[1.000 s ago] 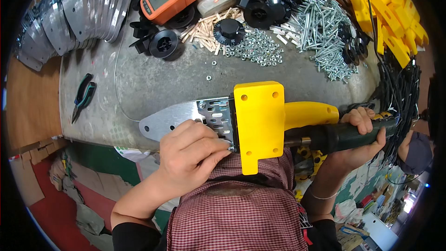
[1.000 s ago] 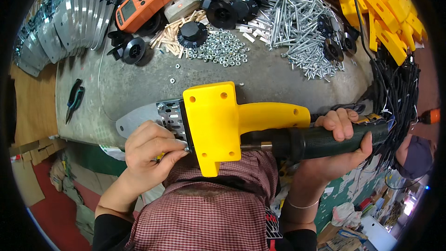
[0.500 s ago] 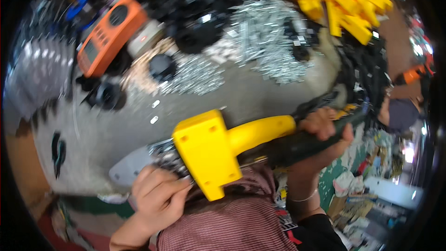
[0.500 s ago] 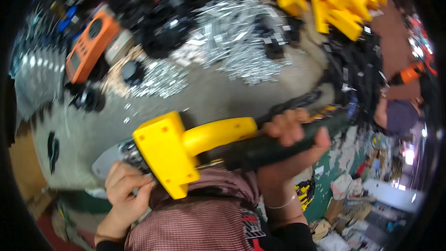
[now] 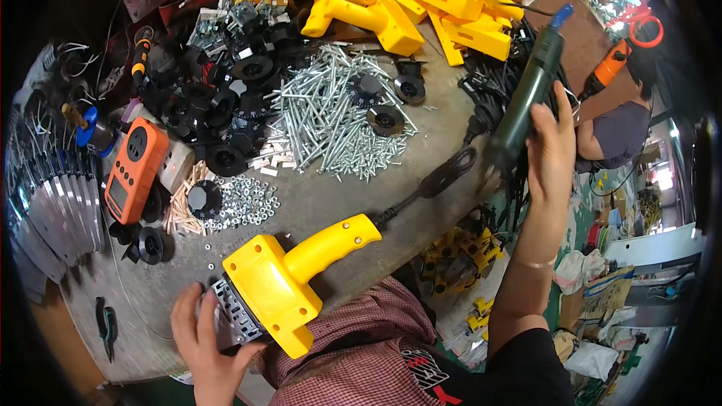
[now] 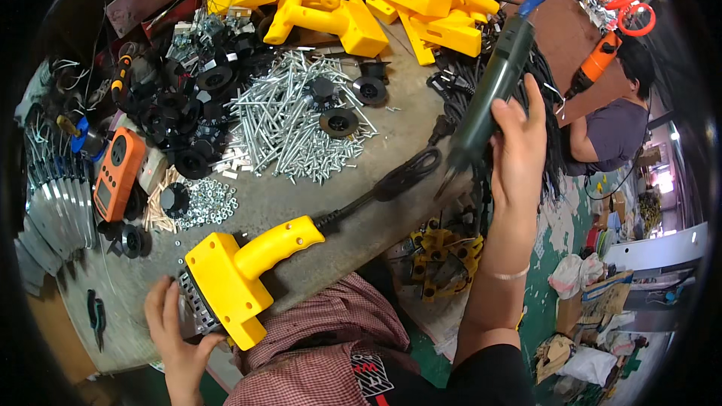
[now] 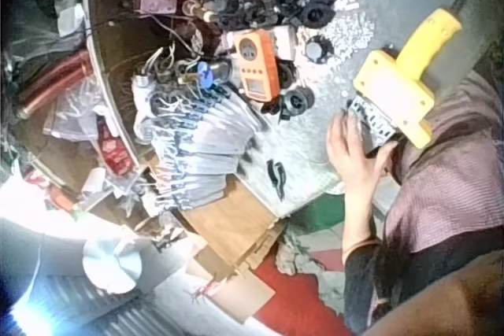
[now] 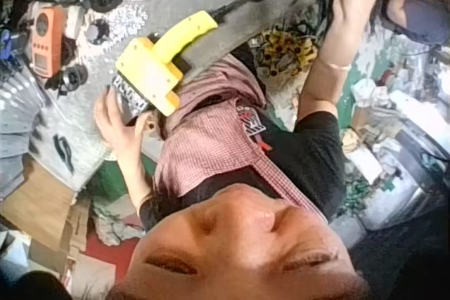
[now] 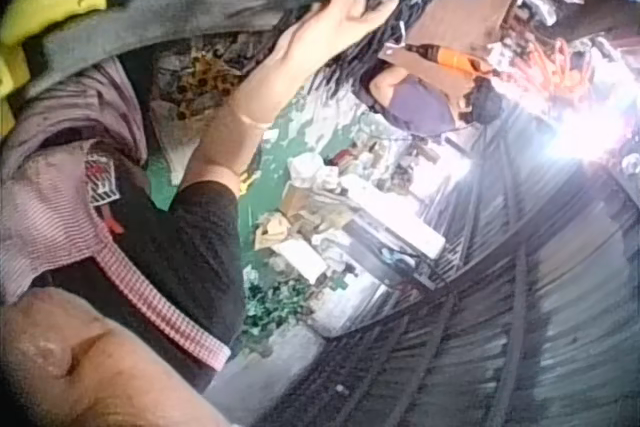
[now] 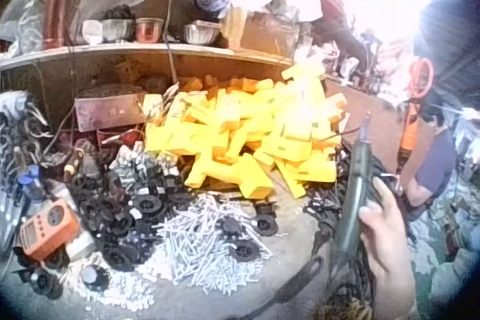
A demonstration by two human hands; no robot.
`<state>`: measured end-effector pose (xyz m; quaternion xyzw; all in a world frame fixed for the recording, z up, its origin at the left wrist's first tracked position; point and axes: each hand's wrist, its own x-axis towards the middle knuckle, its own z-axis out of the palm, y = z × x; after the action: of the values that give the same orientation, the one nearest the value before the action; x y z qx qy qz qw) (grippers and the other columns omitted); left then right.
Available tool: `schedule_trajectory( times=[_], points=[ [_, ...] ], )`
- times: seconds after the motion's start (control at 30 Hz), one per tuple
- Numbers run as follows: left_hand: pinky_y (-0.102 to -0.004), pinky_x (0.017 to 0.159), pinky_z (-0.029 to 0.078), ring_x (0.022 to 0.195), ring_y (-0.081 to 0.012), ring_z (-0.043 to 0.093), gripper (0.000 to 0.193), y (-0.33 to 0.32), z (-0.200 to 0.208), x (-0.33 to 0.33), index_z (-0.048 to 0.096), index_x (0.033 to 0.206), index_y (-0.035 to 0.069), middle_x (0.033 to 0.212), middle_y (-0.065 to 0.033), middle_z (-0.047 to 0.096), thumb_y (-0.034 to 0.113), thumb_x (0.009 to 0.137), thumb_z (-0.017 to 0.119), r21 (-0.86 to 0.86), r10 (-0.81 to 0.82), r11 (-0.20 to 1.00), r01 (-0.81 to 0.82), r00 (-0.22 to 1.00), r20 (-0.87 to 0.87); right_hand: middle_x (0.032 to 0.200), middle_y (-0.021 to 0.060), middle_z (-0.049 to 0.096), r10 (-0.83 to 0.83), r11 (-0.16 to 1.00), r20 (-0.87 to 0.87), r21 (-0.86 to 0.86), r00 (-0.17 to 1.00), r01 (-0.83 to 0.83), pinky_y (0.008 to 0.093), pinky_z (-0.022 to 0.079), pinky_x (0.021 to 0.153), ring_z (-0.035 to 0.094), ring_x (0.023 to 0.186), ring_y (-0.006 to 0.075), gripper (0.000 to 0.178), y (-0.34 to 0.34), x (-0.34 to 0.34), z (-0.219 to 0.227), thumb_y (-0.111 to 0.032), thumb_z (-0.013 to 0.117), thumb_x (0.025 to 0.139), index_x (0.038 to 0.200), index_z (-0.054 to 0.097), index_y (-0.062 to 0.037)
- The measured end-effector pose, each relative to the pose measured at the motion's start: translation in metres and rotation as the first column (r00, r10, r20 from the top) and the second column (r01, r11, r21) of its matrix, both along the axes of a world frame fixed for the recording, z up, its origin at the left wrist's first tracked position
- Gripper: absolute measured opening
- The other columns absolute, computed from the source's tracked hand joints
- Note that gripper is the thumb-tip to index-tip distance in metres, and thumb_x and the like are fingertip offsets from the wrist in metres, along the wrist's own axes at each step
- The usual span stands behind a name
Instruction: Assembling the internal wiring and casing of a yellow plastic handheld device using a screwdriver and soldering iron.
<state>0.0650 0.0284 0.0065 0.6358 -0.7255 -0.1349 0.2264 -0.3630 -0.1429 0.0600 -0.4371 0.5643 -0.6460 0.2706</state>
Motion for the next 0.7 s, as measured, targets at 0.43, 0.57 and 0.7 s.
schedule_trajectory(
  times=[0.43, 0.57, 0.7],
  points=[
    [-0.0478, 0.087, 0.044, 0.108, -0.0383, 0.057, 0.071, -0.013, -0.003, 0.016, 0.062, 0.12, 0.008, 0.124, -0.0197, 0.058, 0.007, 0.051, 0.077, -0.227, -0.1, 0.963, 0.142, 0.978, 0.186, 0.078, 0.0189, 0.068, 0.371, 0.907, -0.928, 0.369, 0.027, 0.204, 0.045, 0.051, 0.066, 0.066, 0.076, 0.0369, 0.032, -0.014, 0.019, -0.037, -0.039, 0.059, 0.092, 0.099, 0.071, -0.0098],
    [-0.0476, 0.087, 0.046, 0.106, -0.0381, 0.059, 0.069, -0.006, -0.003, 0.019, 0.062, 0.12, 0.008, 0.125, -0.0201, 0.058, 0.009, 0.053, 0.078, -0.332, -0.097, 0.928, 0.169, 0.97, 0.223, 0.074, 0.0174, 0.067, 0.274, 0.941, -0.955, 0.291, 0.115, 0.172, 0.0387, 0.053, 0.069, 0.068, 0.072, 0.0295, 0.027, -0.027, 0.01, -0.046, -0.031, 0.063, 0.091, 0.097, 0.069, -0.0049],
    [-0.046, 0.086, 0.048, 0.105, -0.0387, 0.059, 0.063, 0.006, 0.008, 0.028, 0.063, 0.119, 0.007, 0.124, -0.0202, 0.059, 0.013, 0.059, 0.081, -0.265, -0.082, 0.958, 0.109, 0.991, 0.108, 0.087, 0.004, 0.066, -0.034, 0.996, -0.556, -0.091, 0.831, -0.02, 0.0239, 0.049, 0.073, 0.06, 0.078, 0.0097, 0.015, -0.027, 0.038, -0.021, -0.012, 0.068, 0.09, 0.102, 0.068, -0.0015]
  ],
)
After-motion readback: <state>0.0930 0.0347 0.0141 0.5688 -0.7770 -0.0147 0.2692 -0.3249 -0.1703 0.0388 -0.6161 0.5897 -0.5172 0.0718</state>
